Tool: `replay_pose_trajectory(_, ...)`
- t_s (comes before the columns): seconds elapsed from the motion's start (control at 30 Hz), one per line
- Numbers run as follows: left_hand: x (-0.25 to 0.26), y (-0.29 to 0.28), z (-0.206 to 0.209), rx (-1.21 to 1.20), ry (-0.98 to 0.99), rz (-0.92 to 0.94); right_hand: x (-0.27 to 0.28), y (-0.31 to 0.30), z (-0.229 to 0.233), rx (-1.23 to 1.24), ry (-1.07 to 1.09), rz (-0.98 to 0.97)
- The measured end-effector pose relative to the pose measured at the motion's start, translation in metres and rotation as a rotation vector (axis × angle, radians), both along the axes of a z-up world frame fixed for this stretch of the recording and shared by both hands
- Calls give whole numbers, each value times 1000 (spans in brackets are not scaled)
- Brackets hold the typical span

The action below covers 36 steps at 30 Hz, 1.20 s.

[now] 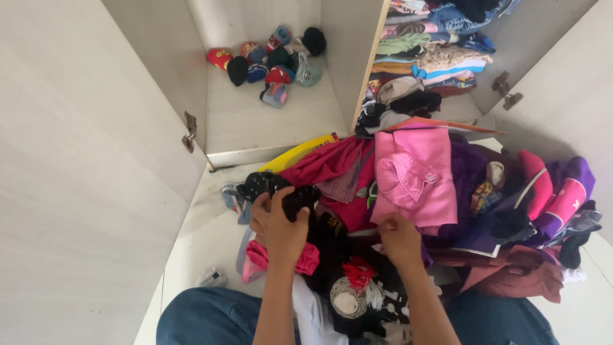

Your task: Sorting and pairing socks from a pile of clothes on the floor in front of a wardrobe.

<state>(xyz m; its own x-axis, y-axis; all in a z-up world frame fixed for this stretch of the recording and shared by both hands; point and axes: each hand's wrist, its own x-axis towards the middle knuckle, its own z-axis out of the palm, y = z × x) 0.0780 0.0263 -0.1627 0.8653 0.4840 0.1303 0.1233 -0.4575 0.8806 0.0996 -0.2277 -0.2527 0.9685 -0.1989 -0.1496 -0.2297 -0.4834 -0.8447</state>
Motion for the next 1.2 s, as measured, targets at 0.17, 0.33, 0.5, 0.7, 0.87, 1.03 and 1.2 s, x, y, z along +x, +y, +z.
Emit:
replay_pose_trajectory(0.17,-25,-42,22,138,206,-567,-2,-41,-8,-375,90,-147)
replay_pose_trajectory(0.33,-50,-81,-5,327,570,-778,-10,-32,2,-294,287,11)
replay_pose_trajectory(0.5,-52,-87,-26,396,569,-640,-19,-18,-5,-443,315,128)
replay_pose_trajectory(0.7,-41,-85,-60,400,396,-450,4,-37,-2,-271,186,359)
replay_pose_trajectory(0.87,-29,-88,-64,358,539,-447,47,-88,30,-512,-305,-369)
replay_pose_trajectory(1.03,15,-92,-15,73,709,-575,64,-93,38,-611,-22,-580)
replay_pose_trajectory(1.2,51,-120,-35,-166,353,-405,64,-88,38,-473,267,-625)
